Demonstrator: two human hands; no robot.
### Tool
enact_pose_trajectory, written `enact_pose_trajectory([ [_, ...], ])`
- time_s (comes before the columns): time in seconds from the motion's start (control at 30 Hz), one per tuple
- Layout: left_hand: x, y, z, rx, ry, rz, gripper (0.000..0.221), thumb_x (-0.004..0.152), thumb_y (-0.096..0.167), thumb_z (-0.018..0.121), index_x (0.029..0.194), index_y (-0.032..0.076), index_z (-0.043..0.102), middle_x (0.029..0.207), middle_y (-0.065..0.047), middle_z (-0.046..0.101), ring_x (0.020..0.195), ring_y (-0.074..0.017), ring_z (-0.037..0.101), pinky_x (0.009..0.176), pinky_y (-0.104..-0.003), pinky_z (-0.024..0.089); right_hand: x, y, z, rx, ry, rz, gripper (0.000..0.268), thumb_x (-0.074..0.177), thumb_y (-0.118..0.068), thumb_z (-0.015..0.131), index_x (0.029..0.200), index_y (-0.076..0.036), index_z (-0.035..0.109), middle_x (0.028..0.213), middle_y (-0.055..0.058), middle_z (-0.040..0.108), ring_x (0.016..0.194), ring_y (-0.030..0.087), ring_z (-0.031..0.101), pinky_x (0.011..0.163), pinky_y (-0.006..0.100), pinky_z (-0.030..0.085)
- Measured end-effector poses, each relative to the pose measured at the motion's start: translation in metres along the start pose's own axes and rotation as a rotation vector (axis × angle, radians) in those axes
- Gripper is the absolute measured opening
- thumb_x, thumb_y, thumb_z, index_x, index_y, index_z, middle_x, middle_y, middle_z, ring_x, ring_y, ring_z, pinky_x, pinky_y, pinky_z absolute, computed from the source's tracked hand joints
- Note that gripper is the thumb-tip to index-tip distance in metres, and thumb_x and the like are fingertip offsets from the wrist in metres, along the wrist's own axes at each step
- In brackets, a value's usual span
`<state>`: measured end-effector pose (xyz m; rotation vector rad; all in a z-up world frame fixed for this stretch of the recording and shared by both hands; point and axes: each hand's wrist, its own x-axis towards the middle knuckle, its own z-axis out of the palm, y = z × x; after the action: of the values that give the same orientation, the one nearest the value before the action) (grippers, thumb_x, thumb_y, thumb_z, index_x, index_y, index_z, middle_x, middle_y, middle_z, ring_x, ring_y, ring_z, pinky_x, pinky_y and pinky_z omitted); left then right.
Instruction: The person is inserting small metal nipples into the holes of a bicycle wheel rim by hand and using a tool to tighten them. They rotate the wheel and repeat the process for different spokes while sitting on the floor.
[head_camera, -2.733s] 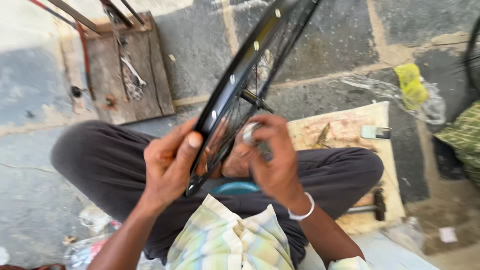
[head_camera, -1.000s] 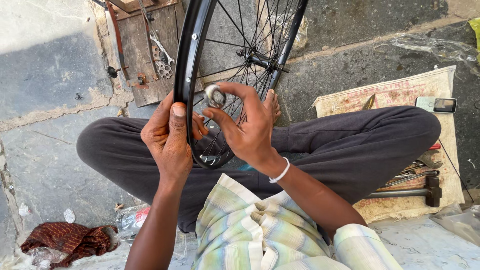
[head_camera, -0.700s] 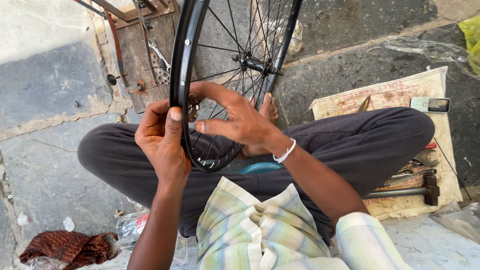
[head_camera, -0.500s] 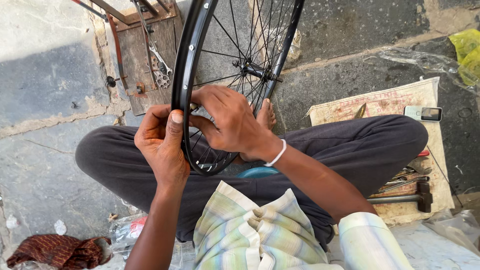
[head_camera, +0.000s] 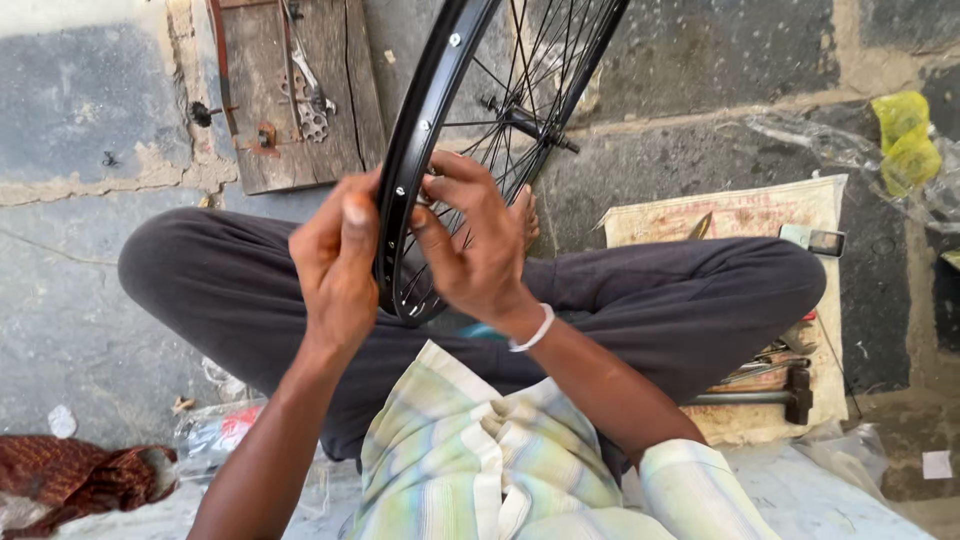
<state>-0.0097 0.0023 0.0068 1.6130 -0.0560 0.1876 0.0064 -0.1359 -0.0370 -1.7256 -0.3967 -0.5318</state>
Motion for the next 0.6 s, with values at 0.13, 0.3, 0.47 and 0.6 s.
enact_pose_trajectory([
  [0.13, -0.014, -0.018, 0.008, -0.049, 0.102, 0.082, 0.036, 0.108, 0.028, 0.065, 0.125, -0.004, 0.066, 0.109, 0.0, 0.062, 0.099, -0.0058, 0.057, 0.091, -0.019, 0.045, 0.002, 0.029, -0.028, 0.155, 0.077, 0.144, 0.016, 0.1, -0.009, 0.071, 0.112, -0.001, 0.064, 0.121, 0.018, 0.07, 0.101, 0.024, 0.071, 0.087, 0.034, 0.058],
  [0.3, -0.024, -0.046, 0.006, -0.302, 0.166, -0.024, 0.04, 0.105, 0.023, 0.072, 0.131, -0.005, 0.061, 0.118, -0.006, 0.067, 0.109, -0.0101, 0.062, 0.099, -0.024, 0.05, -0.012, 0.023, -0.035, -0.153, -0.086, -0.117, 0.035, 0.094, -0.011, 0.077, 0.123, 0.002, 0.063, 0.124, 0.013, 0.068, 0.117, 0.03, 0.067, 0.111, 0.046, 0.05],
  [0.47, -0.019, -0.049, 0.005, -0.358, 0.158, -0.022, 0.037, 0.101, 0.023, 0.075, 0.126, -0.003, 0.063, 0.115, -0.005, 0.067, 0.107, -0.0095, 0.063, 0.099, -0.025, 0.051, 0.019, 0.008, -0.04, 0.058, -0.364, 0.072, 0.038, 0.091, -0.007, 0.077, 0.128, -0.002, 0.067, 0.127, 0.014, 0.071, 0.122, 0.032, 0.067, 0.116, 0.045, 0.042],
  [0.6, -0.022, -0.044, 0.0, -0.348, 0.108, -0.064, 0.027, 0.104, 0.023, 0.076, 0.114, -0.002, 0.069, 0.102, -0.004, 0.068, 0.097, -0.0078, 0.062, 0.092, -0.024, 0.05, 0.025, 0.016, -0.043, 0.225, -0.618, 0.107, 0.045, 0.087, -0.011, 0.078, 0.127, 0.001, 0.062, 0.122, 0.015, 0.068, 0.118, 0.036, 0.062, 0.107, 0.045, 0.045],
])
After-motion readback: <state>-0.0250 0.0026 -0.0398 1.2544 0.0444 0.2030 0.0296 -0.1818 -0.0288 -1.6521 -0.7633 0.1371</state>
